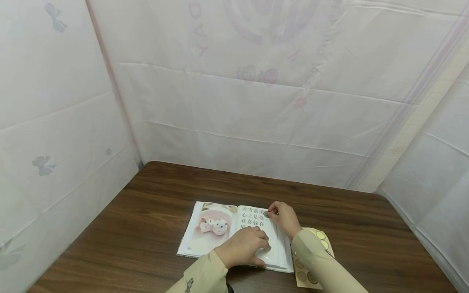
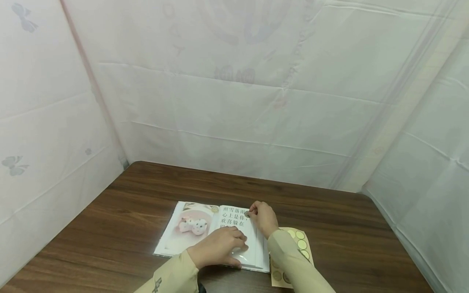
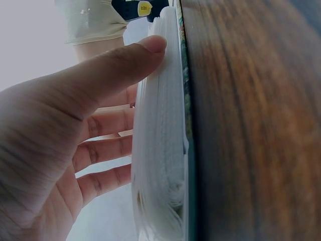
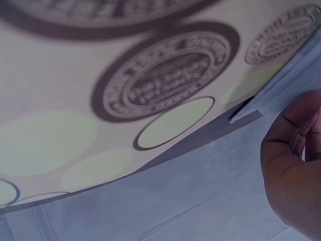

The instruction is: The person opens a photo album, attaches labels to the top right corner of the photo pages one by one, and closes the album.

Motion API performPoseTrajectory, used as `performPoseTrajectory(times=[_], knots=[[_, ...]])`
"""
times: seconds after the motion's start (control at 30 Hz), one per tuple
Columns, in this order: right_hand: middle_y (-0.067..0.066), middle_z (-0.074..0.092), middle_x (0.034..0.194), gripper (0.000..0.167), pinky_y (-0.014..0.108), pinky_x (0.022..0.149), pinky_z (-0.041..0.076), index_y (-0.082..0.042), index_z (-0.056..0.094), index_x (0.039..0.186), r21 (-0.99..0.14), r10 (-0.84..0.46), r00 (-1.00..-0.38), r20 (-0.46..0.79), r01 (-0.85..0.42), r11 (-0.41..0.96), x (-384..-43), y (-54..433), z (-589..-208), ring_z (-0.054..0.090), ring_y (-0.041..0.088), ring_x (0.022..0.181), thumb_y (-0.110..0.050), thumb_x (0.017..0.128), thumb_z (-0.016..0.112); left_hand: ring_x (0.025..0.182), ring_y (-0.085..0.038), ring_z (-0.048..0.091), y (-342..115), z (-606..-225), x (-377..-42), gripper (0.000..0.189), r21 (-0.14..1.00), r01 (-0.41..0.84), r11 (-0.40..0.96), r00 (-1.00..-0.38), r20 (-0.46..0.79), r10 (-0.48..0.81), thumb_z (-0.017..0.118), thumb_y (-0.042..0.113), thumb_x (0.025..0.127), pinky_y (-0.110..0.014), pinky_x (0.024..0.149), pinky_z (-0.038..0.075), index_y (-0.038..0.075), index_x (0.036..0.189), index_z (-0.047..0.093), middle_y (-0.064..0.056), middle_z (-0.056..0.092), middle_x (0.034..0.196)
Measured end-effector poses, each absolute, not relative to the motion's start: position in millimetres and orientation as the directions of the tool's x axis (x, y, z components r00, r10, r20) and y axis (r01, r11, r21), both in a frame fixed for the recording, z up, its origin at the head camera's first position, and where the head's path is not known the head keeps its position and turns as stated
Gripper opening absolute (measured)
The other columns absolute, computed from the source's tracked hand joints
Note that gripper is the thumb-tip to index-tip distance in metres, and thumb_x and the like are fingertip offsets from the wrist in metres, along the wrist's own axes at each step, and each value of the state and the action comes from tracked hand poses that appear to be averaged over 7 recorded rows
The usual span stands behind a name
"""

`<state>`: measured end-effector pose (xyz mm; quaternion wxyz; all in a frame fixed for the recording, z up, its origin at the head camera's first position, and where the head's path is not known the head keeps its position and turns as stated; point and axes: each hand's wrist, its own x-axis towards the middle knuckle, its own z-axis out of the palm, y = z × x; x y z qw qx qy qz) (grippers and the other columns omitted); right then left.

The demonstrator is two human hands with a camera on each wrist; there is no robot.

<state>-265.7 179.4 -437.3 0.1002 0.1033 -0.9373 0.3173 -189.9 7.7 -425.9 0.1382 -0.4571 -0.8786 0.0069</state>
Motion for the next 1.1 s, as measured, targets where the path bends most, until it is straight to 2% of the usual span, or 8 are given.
performPoseTrajectory(times=[0.3, 0.5, 0.7, 0.87, 1.1], knots=[[0.002, 0.061, 0.077, 0.006, 0.025, 0.063, 0.044, -0.007, 0.065, 0.083, -0.573, -0.137, -0.962, 0.235, -0.251, 0.78, -265, 181, -435, 0.053, 0.012, 0.07, -0.004, 0.083, 0.07, 0.094, -0.002, 0.059, 8, -425, -190, 0.034, -0.132, 0.803, 0.581, -0.544, 0.235, 0.806, 0.076, 0.053, 0.072, -0.016, 0.082, 0.047, 0.028, 0.095, 0.073, 0.014, 0.067, 0.101], [0.002, 0.062, 0.08, 0.005, 0.026, 0.063, 0.046, -0.006, 0.067, 0.09, -0.56, -0.176, -0.964, 0.2, -0.26, 0.787, -259, 184, -429, 0.056, 0.013, 0.074, -0.005, 0.085, 0.068, 0.094, -0.002, 0.059, 9, -426, -190, 0.034, -0.134, 0.801, 0.583, -0.547, 0.233, 0.804, 0.076, 0.054, 0.071, -0.015, 0.08, 0.047, 0.029, 0.095, 0.073, 0.014, 0.067, 0.101], [0.003, 0.063, 0.088, 0.016, 0.027, 0.062, 0.047, -0.009, 0.067, 0.1, -0.502, -0.236, -0.956, 0.174, -0.292, 0.814, -242, 191, -423, 0.058, 0.014, 0.076, -0.008, 0.085, 0.069, 0.091, -0.002, 0.059, 9, -424, -190, 0.035, -0.136, 0.803, 0.581, -0.542, 0.24, 0.805, 0.076, 0.053, 0.071, -0.015, 0.079, 0.047, 0.028, 0.094, 0.073, 0.014, 0.068, 0.101], [0.003, 0.064, 0.093, 0.018, 0.026, 0.062, 0.047, -0.011, 0.068, 0.099, -0.448, -0.245, -0.952, 0.183, -0.302, 0.842, -228, 196, -426, 0.059, 0.013, 0.078, -0.012, 0.082, 0.072, 0.092, -0.002, 0.059, 9, -424, -190, 0.036, -0.128, 0.798, 0.588, -0.552, 0.234, 0.8, 0.075, 0.054, 0.071, -0.015, 0.079, 0.047, 0.027, 0.094, 0.073, 0.014, 0.068, 0.102], [0.007, 0.065, 0.109, 0.023, 0.03, 0.066, 0.051, -0.011, 0.068, 0.105, -0.441, -0.24, -0.958, 0.159, -0.286, 0.851, -215, 201, -426, 0.063, 0.018, 0.086, -0.016, 0.083, 0.072, 0.092, -0.002, 0.059, 8, -425, -190, 0.037, -0.107, 0.796, 0.595, -0.563, 0.229, 0.794, 0.076, 0.054, 0.07, -0.016, 0.08, 0.048, 0.027, 0.095, 0.073, 0.013, 0.068, 0.103]])
